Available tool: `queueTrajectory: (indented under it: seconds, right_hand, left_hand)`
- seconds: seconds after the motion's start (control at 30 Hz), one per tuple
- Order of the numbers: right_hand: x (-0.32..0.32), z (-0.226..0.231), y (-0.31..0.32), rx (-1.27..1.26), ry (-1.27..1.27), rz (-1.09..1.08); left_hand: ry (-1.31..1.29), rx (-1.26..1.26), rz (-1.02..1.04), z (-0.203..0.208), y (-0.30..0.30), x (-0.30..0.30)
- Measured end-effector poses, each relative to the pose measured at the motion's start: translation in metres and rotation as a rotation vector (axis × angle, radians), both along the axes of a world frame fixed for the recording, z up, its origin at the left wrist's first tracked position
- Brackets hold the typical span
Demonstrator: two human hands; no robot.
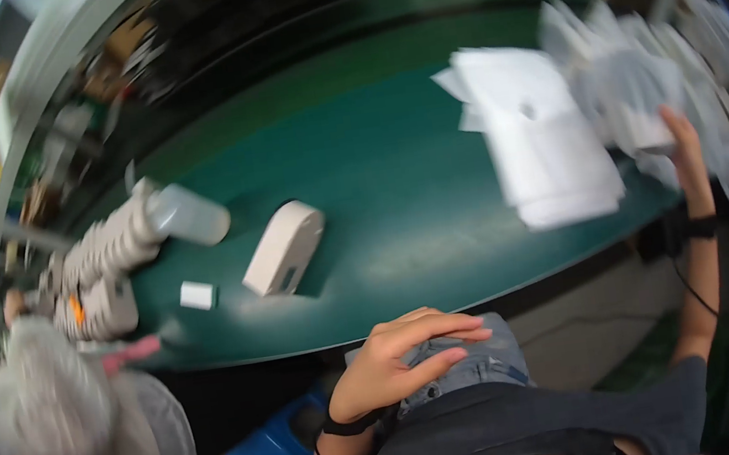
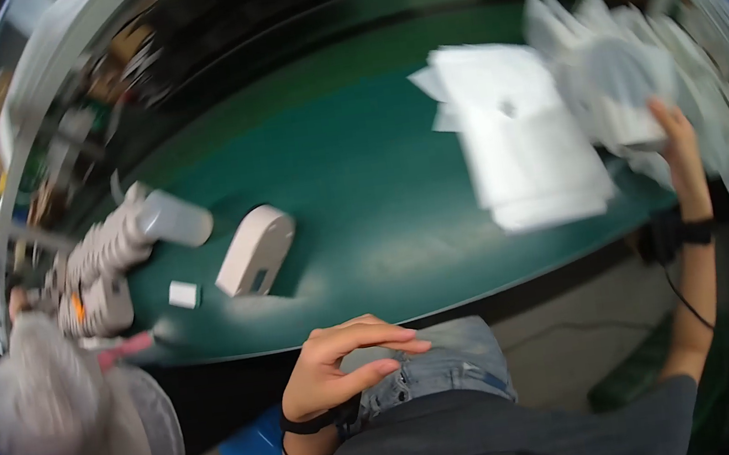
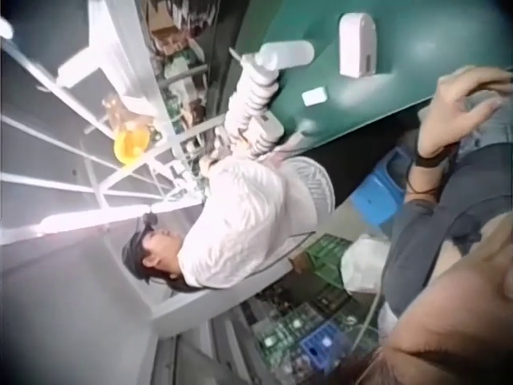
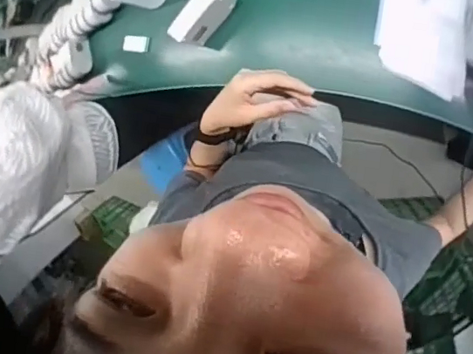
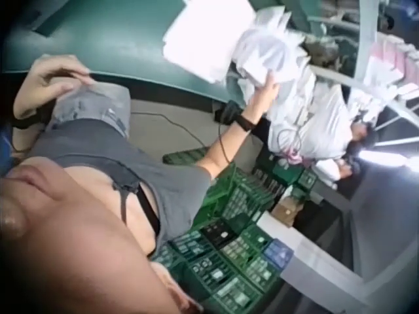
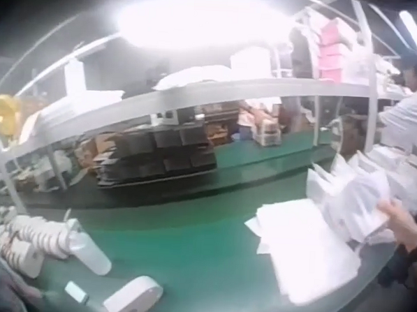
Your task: The person picks up a speaker, turns it over to inspect it, and slides it into a plastic bag. They repeat this process for several more speakers, placing each bagged item onto a pile.
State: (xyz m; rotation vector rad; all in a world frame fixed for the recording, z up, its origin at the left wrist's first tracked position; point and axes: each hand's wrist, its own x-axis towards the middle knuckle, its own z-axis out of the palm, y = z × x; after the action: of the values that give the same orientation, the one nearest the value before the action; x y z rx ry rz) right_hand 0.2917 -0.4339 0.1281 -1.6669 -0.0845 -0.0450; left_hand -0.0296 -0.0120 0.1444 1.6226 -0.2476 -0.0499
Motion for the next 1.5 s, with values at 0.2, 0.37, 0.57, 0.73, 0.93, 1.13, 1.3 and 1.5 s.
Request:
queueTrajectory:
  seconds: [0.2,0.37,0.57,0.73,0.93,1.13,1.3,1.5]
  right_hand:
    - [0.107,-0.028,-0.096,-0.546,0.037,-0.098]
    - [0.108,-0.019,0.003,-1.198,-1.001,-0.32]
    - [-0.082,-0.01,0.119,-0.465,-0.465,0.163]
    - [-0.158,-0.03,0.203,-0.23,-0.152,0.488]
    - [-0.221,-0.046,0.29,0.075,0.123,0.86]
    - [-0.246,-0.041,0.318,0.12,0.096,1.167]
    - [-0.274,-0.044,0.306,0.228,0.279,0.967]
    - [-0.264,-0.059,0.301,0.192,0.266,0.886]
  left_hand:
    - [-0.115,0.305,0.41,-0.006,0.034,-0.007]
    - [-0.334,0.91,1.013,-0.012,0.073,-0.008]
    - [-0.237,1.084,1.223,-0.043,0.106,-0.006]
    - [0.09,1.069,1.096,-0.042,0.117,0.001]
    - [0.178,0.731,1.089,-0.035,0.094,-0.027]
    - [-0.045,-0.198,0.918,-0.035,0.05,-0.036]
    - [-0.084,-0.372,0.812,-0.037,0.019,-0.03]
    - [-0.072,-0.309,0.752,-0.052,0.023,-0.026]
